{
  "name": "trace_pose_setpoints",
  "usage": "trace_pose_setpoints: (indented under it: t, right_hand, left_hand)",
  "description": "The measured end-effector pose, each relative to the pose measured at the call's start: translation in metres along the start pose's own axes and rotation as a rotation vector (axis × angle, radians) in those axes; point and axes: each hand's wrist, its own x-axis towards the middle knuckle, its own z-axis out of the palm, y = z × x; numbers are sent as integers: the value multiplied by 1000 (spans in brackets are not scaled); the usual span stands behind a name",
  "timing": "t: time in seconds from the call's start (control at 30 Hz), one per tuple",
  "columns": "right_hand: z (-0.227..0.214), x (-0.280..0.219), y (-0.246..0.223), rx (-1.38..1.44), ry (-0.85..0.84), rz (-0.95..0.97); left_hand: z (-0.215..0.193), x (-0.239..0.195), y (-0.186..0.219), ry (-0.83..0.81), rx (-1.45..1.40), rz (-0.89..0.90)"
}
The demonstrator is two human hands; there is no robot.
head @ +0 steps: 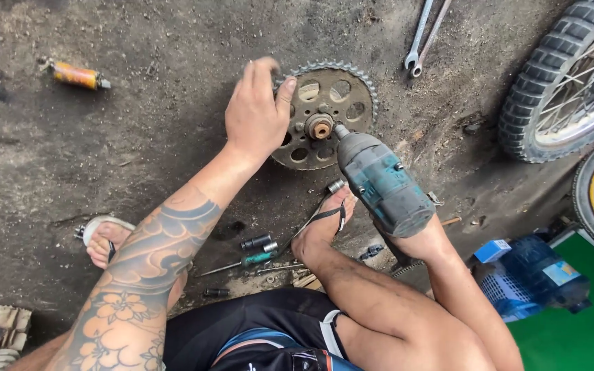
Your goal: The person retrieves a socket from a bucket, then uses a power drill to remove a bolt from a motorcycle sprocket. After removing the sprocket, they use a wrench to loosen additional bolts on the hub assembly.
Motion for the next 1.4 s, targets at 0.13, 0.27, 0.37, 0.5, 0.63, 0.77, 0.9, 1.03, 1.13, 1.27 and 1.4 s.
trace_pose_setpoints:
  t: [0.13,0.27,0.37,0.5,0.63,0.77,0.9,1.03,1.13,1.27,1.4]
  right_hand:
    - [13,-19,15,32,34,13]
    - [6,-29,20,33,45,-8]
    - [1,-39,24,33,42,-21]
    - [-22,-38,-57,45,56,-25]
    - [-30,-43,-81,30,51,-33]
    - [-29,-41,-86,22,35,-28]
    - [-29,-38,-90,1,-1,-9]
    - [-26,-34,-98,-20,-21,3]
    - [-26,-28,-106,-47,-51,9]
    - [-18,-26,-119,-58,-73,-27]
    - [-22,-25,-117,-89,-51,85]
  left_hand:
    - [-3,-19,21,19,153,268]
    - [10,-48,42,-109,228,415]
    - [37,-42,34,74,97,207]
    - [32,-30,22,-115,-219,-84]
    - [31,-30,24,-97,-61,86]
    - [35,-24,16,-118,-147,75]
    - [31,-20,17,-108,-200,20]
    - [34,-20,15,-110,-235,18]
    - [36,-20,14,-103,-234,15]
    - [37,-20,15,-120,-258,-13]
    - [37,-21,14,-94,-265,-15]
